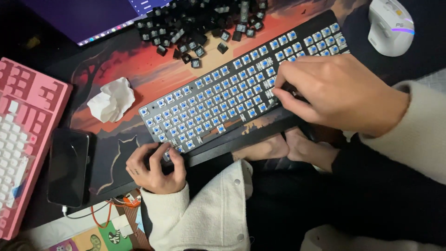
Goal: Cleaning and inspecting mechanical keyboard switches on a PCB using a tissue and a small tool.
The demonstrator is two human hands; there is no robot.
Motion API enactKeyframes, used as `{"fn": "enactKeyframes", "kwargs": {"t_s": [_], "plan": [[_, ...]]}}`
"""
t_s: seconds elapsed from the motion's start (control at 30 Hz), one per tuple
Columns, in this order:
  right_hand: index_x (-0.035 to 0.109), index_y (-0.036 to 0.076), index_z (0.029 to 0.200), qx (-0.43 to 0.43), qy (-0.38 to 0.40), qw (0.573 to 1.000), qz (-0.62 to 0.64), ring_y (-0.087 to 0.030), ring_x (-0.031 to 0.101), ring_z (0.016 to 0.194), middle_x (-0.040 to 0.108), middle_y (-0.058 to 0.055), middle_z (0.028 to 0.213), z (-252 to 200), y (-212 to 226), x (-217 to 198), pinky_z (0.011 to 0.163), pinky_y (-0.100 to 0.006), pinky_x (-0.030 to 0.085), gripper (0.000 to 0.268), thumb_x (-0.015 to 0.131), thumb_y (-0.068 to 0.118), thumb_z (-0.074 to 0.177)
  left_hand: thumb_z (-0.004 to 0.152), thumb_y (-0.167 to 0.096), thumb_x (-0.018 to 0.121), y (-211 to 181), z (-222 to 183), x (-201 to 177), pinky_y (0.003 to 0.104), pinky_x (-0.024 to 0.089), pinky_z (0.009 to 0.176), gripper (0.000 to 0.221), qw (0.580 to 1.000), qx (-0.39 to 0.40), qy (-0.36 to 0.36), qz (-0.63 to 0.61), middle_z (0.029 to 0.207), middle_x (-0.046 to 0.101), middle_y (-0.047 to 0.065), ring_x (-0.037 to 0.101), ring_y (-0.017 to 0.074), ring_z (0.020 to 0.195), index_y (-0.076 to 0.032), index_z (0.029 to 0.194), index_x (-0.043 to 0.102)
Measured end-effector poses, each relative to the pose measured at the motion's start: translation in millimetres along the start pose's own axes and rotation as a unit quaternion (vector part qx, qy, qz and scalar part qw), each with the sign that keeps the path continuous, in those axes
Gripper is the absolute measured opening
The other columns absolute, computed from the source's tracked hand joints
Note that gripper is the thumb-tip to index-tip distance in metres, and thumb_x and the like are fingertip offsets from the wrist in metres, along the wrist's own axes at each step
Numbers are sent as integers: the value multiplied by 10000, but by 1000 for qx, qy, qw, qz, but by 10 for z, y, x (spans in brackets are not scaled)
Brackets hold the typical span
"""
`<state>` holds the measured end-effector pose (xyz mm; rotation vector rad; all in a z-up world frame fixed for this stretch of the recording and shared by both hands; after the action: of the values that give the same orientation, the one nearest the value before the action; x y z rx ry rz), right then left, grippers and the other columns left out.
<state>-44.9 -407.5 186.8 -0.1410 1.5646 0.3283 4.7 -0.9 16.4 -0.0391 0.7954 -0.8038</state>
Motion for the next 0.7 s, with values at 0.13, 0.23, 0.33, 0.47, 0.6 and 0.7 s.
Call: {"fn": "enactKeyframes", "kwargs": {"t_s": [0.13,0.23,0.33,0.47,0.6,0.7], "plan": [[696,109,1146,-25,-33,999,15,-288,787,945,785,-46,1041,-59,-16,3,738,-446,582,195,759,262,1247,1153,-195,764,24,-37,22,499,524,1003,138,1000,5,-8,0,1192,747,124,696,346,1066,-125,1137,882],[704,92,1163,-36,-40,998,19,-303,783,965,780,-69,1057,-56,-49,21,779,-448,597,205,767,266,1251,1147,-169,760,35,-56,39,510,524,1007,137,1000,7,-14,-3,1183,751,121,686,362,1049,-124,1135,888],[706,66,1154,-44,-33,997,51,-308,776,956,774,-85,1043,-76,-68,46,812,-453,604,206,766,243,1239,1134,-148,761,34,-63,27,507,521,1006,134,1000,9,-13,-2,1169,753,113,675,365,1046,-122,1131,892],[699,62,1139,-41,-27,997,65,-301,765,973,761,-76,1060,-110,-92,31,826,-454,606,222,775,249,1229,1144,-149,753,-3,-24,22,502,517,995,124,1000,13,-12,6,1164,764,108,685,361,1030,-128,1129,874],[691,109,1140,-58,-35,997,32,-268,731,953,719,-38,1033,-145,-25,49,751,-423,565,242,748,316,1251,1116,-163,763,-19,-11,-18,508,533,1029,112,1000,5,8,13,1193,764,101,715,352,1057,-142,1151,868],[682,114,1098,-84,-56,994,-29,-268,723,938,712,-32,1018,-169,37,0,794,-408,563,286,750,328,1276,1140,-277,739,-94,36,-32,511,522,1038,240,999,-28,22,9,1239,765,154,724,355,1133,-66,1215,828]]}}
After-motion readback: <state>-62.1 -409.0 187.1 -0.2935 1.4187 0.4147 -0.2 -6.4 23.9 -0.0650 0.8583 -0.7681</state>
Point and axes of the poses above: each hand's wrist, its own z-axis towards the middle knuckle, its own x-axis out of the palm, y = z × x, the point moved 1 cm from there along z, towards the middle knuckle
